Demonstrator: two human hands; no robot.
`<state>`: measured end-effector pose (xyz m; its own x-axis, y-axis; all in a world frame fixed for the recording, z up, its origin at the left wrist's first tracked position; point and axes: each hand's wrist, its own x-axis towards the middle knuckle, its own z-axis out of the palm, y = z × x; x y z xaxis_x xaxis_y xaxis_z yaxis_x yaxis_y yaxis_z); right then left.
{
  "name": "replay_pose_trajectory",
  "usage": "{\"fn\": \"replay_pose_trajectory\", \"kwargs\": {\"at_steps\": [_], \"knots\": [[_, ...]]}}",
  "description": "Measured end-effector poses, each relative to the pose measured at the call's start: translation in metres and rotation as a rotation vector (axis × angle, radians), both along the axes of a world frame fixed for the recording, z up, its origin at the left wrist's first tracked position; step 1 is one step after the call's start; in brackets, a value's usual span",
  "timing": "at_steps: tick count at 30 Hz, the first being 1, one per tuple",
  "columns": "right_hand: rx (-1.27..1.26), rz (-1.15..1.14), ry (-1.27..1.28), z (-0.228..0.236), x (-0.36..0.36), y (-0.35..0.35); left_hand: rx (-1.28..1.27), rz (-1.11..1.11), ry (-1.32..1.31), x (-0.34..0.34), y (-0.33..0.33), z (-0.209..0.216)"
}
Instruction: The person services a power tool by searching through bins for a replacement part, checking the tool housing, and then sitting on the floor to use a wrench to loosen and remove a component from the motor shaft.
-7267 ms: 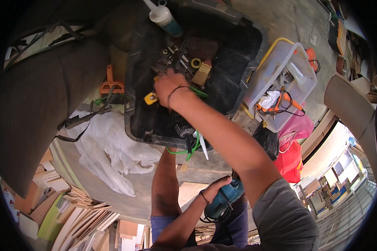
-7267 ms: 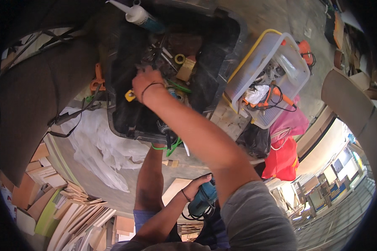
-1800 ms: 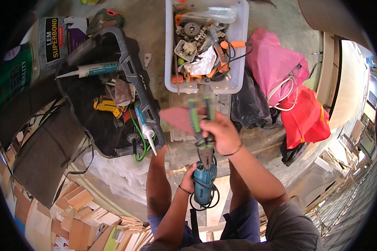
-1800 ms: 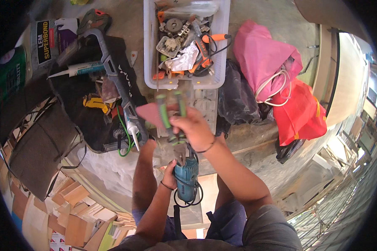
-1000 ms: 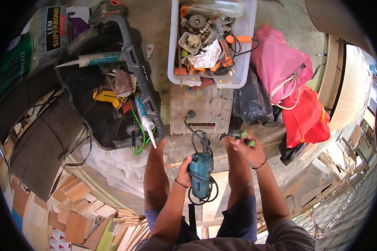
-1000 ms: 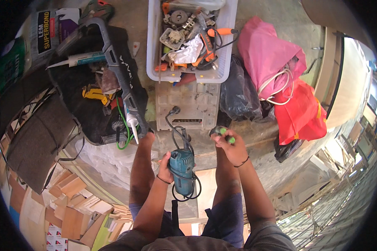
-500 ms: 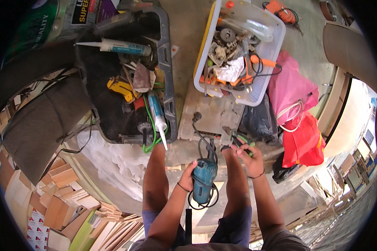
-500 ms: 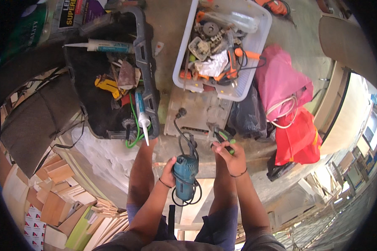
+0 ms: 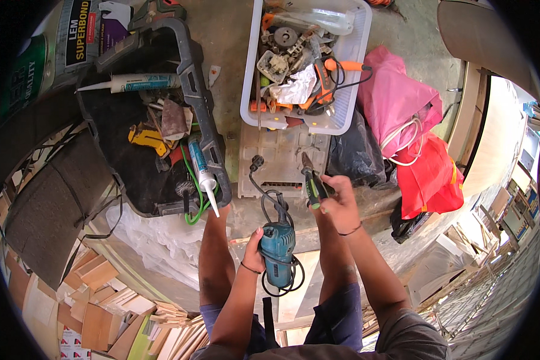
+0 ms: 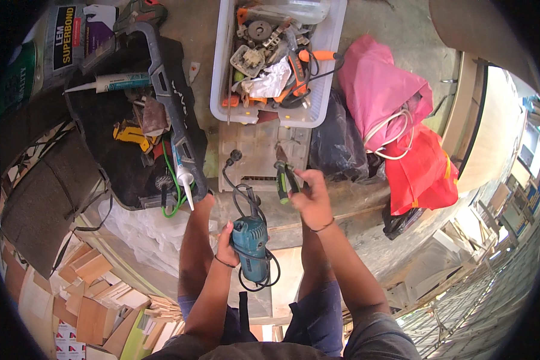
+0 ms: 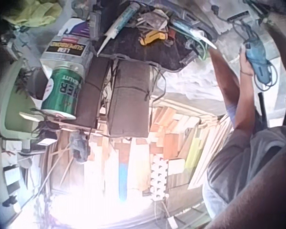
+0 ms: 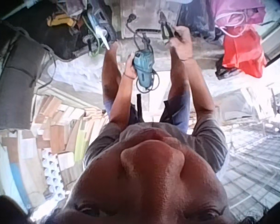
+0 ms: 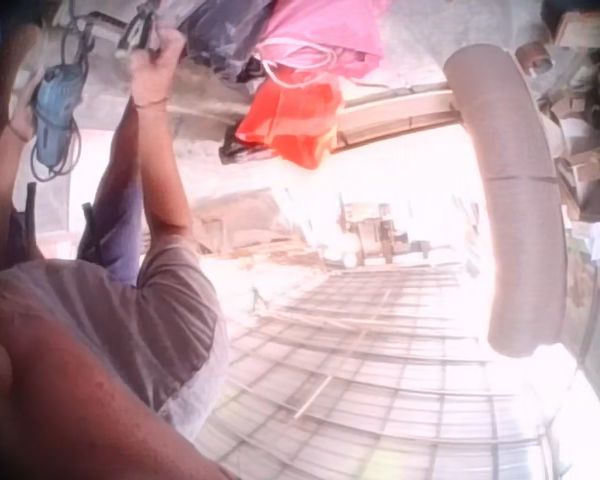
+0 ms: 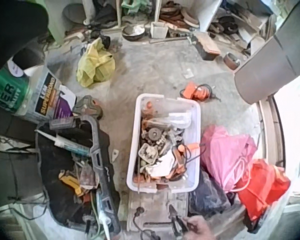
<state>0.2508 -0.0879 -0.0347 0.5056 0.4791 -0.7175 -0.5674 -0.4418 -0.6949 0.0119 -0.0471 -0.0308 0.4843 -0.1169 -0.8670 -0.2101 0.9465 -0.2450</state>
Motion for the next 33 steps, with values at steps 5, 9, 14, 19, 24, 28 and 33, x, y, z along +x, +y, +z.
{"fn": "replay_pose_trajectory", "kwargs": {"at_steps": [5, 9, 14, 19, 24, 28, 33], "knots": [[-0.101, 0.62, -0.407, -0.062, 0.011, -0.001, 0.009, 0.019, -0.032, 0.0, 0.001, -0.001], [-0.005, 0.908, -0.632, -0.079, 0.015, 0.002, -0.03, 0.047, -0.017, 0.001, -0.001, -0.005], [0.191, 0.821, -0.853, -0.045, 0.044, 0.161, -0.016, 0.101, -0.008, -0.013, 0.004, -0.002], [-0.232, 1.28, -1.039, -0.175, 0.105, 0.285, -0.076, 0.121, -0.047, 0.001, 0.008, -0.004], [-0.243, 1.216, -1.115, -0.182, 0.099, 0.28, -0.072, 0.127, 0.012, -0.01, 0.001, -0.007], [-0.316, 1.283, -0.762, -0.156, 0.112, 0.297, -0.02, 0.012, 0.085, -0.024, -0.012, -0.016], [-0.437, 1.377, -0.627, -0.177, 0.109, 0.326, -0.069, 0.129, -0.003, -0.018, 0.003, -0.011]]}}
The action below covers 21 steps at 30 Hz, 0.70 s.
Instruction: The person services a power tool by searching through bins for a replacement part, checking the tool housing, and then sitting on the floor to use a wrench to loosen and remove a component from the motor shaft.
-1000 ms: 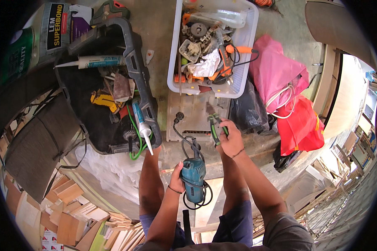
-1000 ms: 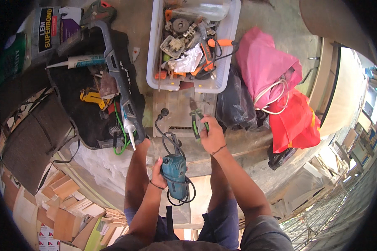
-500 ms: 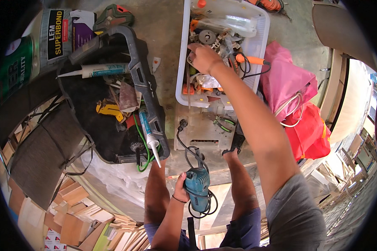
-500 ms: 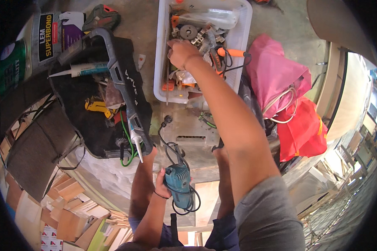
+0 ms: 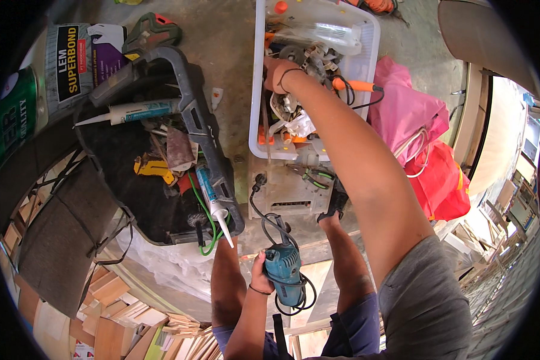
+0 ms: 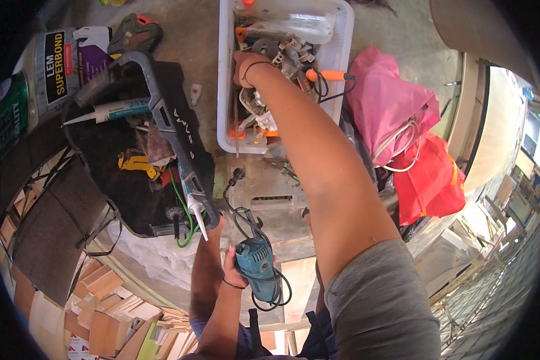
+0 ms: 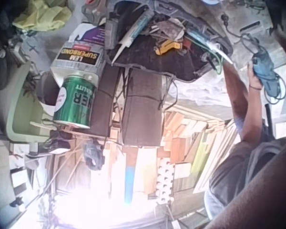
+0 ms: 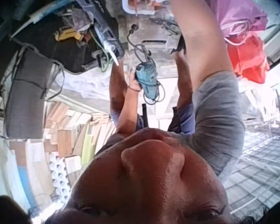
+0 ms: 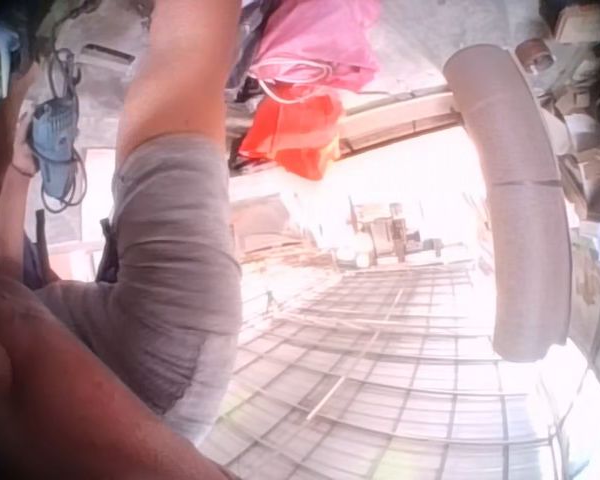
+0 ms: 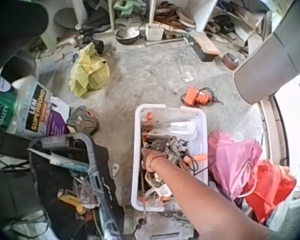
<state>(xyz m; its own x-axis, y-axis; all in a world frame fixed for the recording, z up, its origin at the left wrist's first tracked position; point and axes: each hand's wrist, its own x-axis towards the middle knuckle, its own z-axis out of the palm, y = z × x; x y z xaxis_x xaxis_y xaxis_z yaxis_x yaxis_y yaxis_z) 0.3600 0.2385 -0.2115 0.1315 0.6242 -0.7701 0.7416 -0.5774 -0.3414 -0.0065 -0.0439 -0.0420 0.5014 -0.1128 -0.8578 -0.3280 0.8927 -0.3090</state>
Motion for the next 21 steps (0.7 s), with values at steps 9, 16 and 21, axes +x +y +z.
{"fn": "replay_pose_trajectory", "kwargs": {"at_steps": [9, 16, 21], "knots": [[0.066, 0.295, 0.028, -0.048, 0.001, 0.005, 0.014, 0.032, -0.037, 0.003, 0.005, 0.008], [0.151, 0.263, -0.023, -0.057, 0.007, 0.002, 0.054, 0.007, -0.065, -0.001, 0.008, 0.007], [0.103, 0.272, 0.02, -0.071, 0.012, 0.004, 0.06, -0.013, -0.058, -0.005, 0.0, 0.004]]}}
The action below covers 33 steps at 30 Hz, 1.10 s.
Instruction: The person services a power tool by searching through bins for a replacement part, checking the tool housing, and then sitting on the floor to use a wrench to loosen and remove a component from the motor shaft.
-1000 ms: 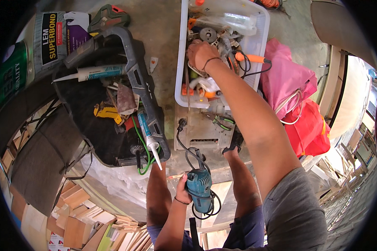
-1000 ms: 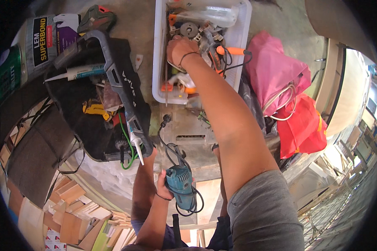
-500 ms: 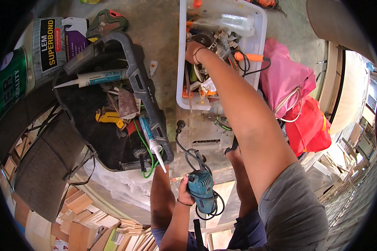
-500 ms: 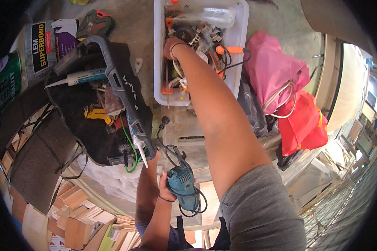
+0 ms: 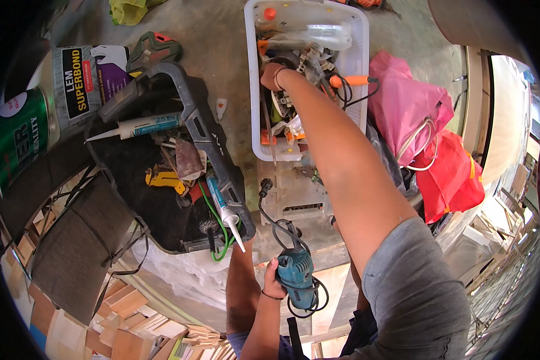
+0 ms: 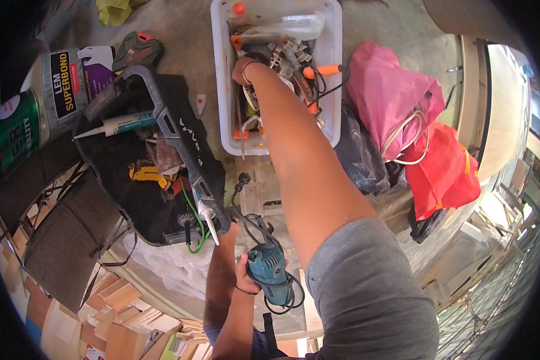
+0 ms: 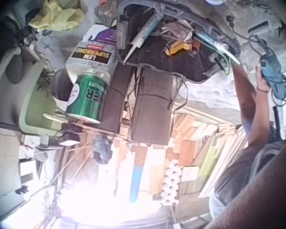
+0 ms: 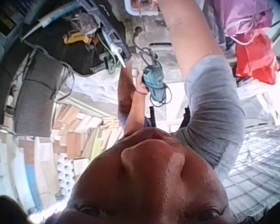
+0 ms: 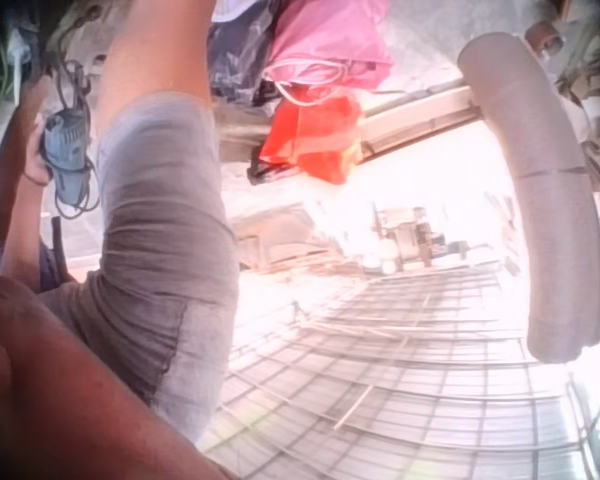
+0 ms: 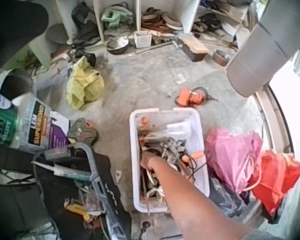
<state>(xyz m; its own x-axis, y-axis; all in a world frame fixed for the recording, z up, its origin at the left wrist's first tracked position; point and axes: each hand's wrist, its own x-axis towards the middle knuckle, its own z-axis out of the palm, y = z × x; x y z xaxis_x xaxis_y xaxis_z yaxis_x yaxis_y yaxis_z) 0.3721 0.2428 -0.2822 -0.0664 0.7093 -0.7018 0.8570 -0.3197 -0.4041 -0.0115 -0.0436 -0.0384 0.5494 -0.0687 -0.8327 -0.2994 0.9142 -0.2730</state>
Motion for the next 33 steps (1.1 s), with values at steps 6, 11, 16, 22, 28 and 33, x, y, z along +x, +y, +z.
{"fn": "replay_pose_trajectory", "kwargs": {"at_steps": [6, 11, 16, 22, 28, 33], "knots": [[0.063, -0.625, 0.334, 0.011, -0.002, -0.021, -0.009, 0.015, 0.001, -0.003, -0.003, -0.002], [0.136, -0.121, 0.03, 0.01, -0.005, -0.015, -0.009, -0.026, 0.029, -0.001, -0.004, -0.001], [0.021, 0.414, -0.197, -0.029, 0.012, -0.009, -0.022, -0.058, 0.032, 0.009, -0.005, -0.001], [-0.086, -0.594, 0.106, 0.023, -0.015, -0.012, -0.044, -0.017, 0.046, 0.009, 0.001, 0.004], [0.097, -0.984, 0.549, 0.048, -0.012, -0.047, -0.072, -0.008, 0.056, 0.006, -0.012, -0.005], [0.338, -1.168, 0.872, 0.08, -0.007, -0.077, -0.036, -0.041, 0.093, 0.012, -0.011, -0.003]]}}
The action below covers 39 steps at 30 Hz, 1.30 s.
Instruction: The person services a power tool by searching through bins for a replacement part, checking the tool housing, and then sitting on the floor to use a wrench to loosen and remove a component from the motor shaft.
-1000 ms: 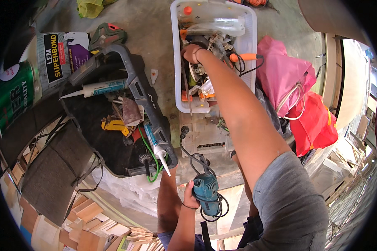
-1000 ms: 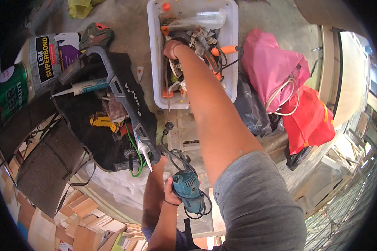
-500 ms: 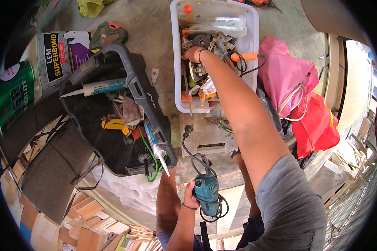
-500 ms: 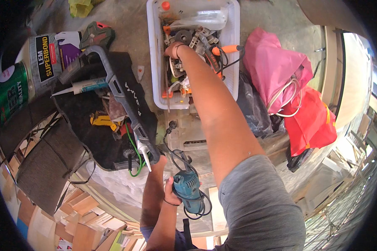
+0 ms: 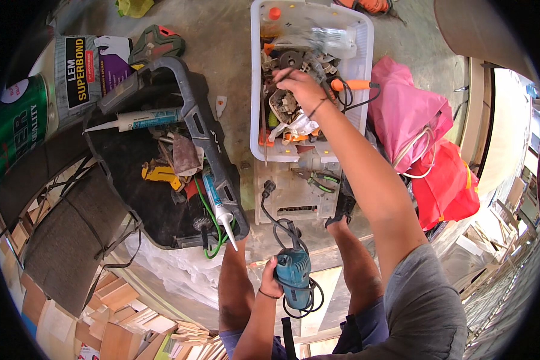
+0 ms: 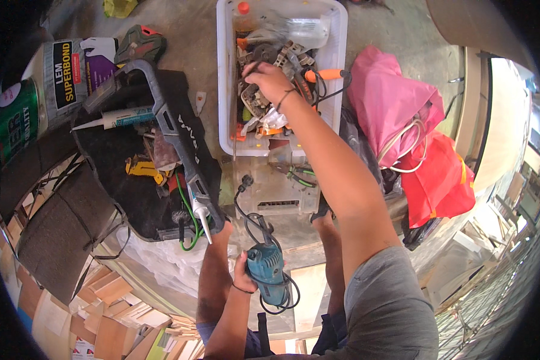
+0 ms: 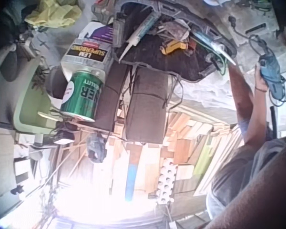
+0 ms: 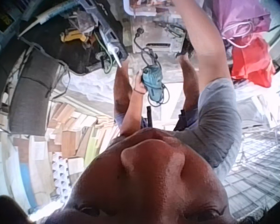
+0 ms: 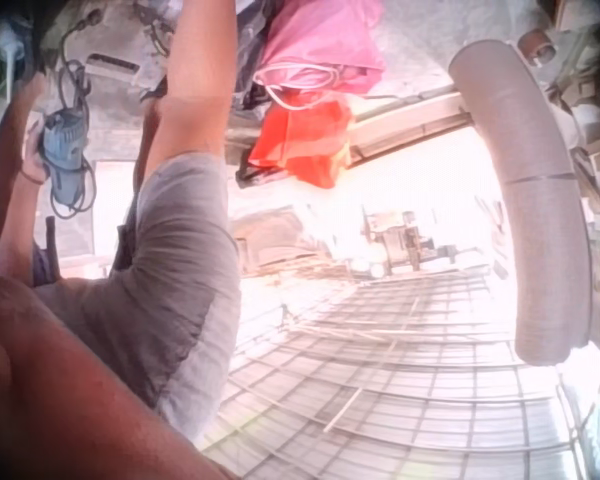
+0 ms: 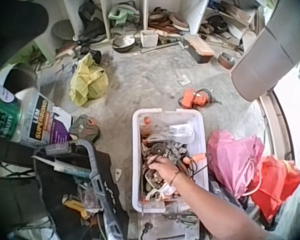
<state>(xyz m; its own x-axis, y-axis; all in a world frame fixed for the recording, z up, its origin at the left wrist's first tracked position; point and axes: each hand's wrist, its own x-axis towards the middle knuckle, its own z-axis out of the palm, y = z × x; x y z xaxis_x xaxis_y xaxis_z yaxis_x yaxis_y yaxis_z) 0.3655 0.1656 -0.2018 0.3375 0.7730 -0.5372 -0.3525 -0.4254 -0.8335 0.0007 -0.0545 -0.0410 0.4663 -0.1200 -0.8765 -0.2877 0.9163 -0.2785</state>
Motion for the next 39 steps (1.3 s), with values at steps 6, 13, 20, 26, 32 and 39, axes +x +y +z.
{"fn": "replay_pose_trajectory", "kwargs": {"at_steps": [6, 13, 20, 26, 32, 39], "knots": [[-0.154, -0.265, 0.185, 0.053, 0.009, -0.031, 0.061, 0.002, -0.079, 0.003, 0.007, 0.002], [-0.009, -0.288, 0.383, 0.102, 0.007, -0.065, 0.092, -0.021, -0.094, 0.009, 0.009, 0.006], [-0.031, -0.113, 0.151, 0.159, -0.003, -0.092, 0.149, -0.034, -0.115, -0.001, 0.002, 0.005], [-0.202, -0.032, -0.258, 0.2, -0.024, -0.152, 0.209, -0.03, -0.199, 0.002, 0.011, 0.013], [-0.278, -0.218, 0.253, 0.265, -0.058, -0.212, 0.243, -0.08, -0.314, 0.002, 0.036, 0.055], [-0.186, -0.005, -0.095, 0.4, -0.08, -0.259, 0.299, 0.28, -0.514, 0.041, 0.092, 0.175]]}}
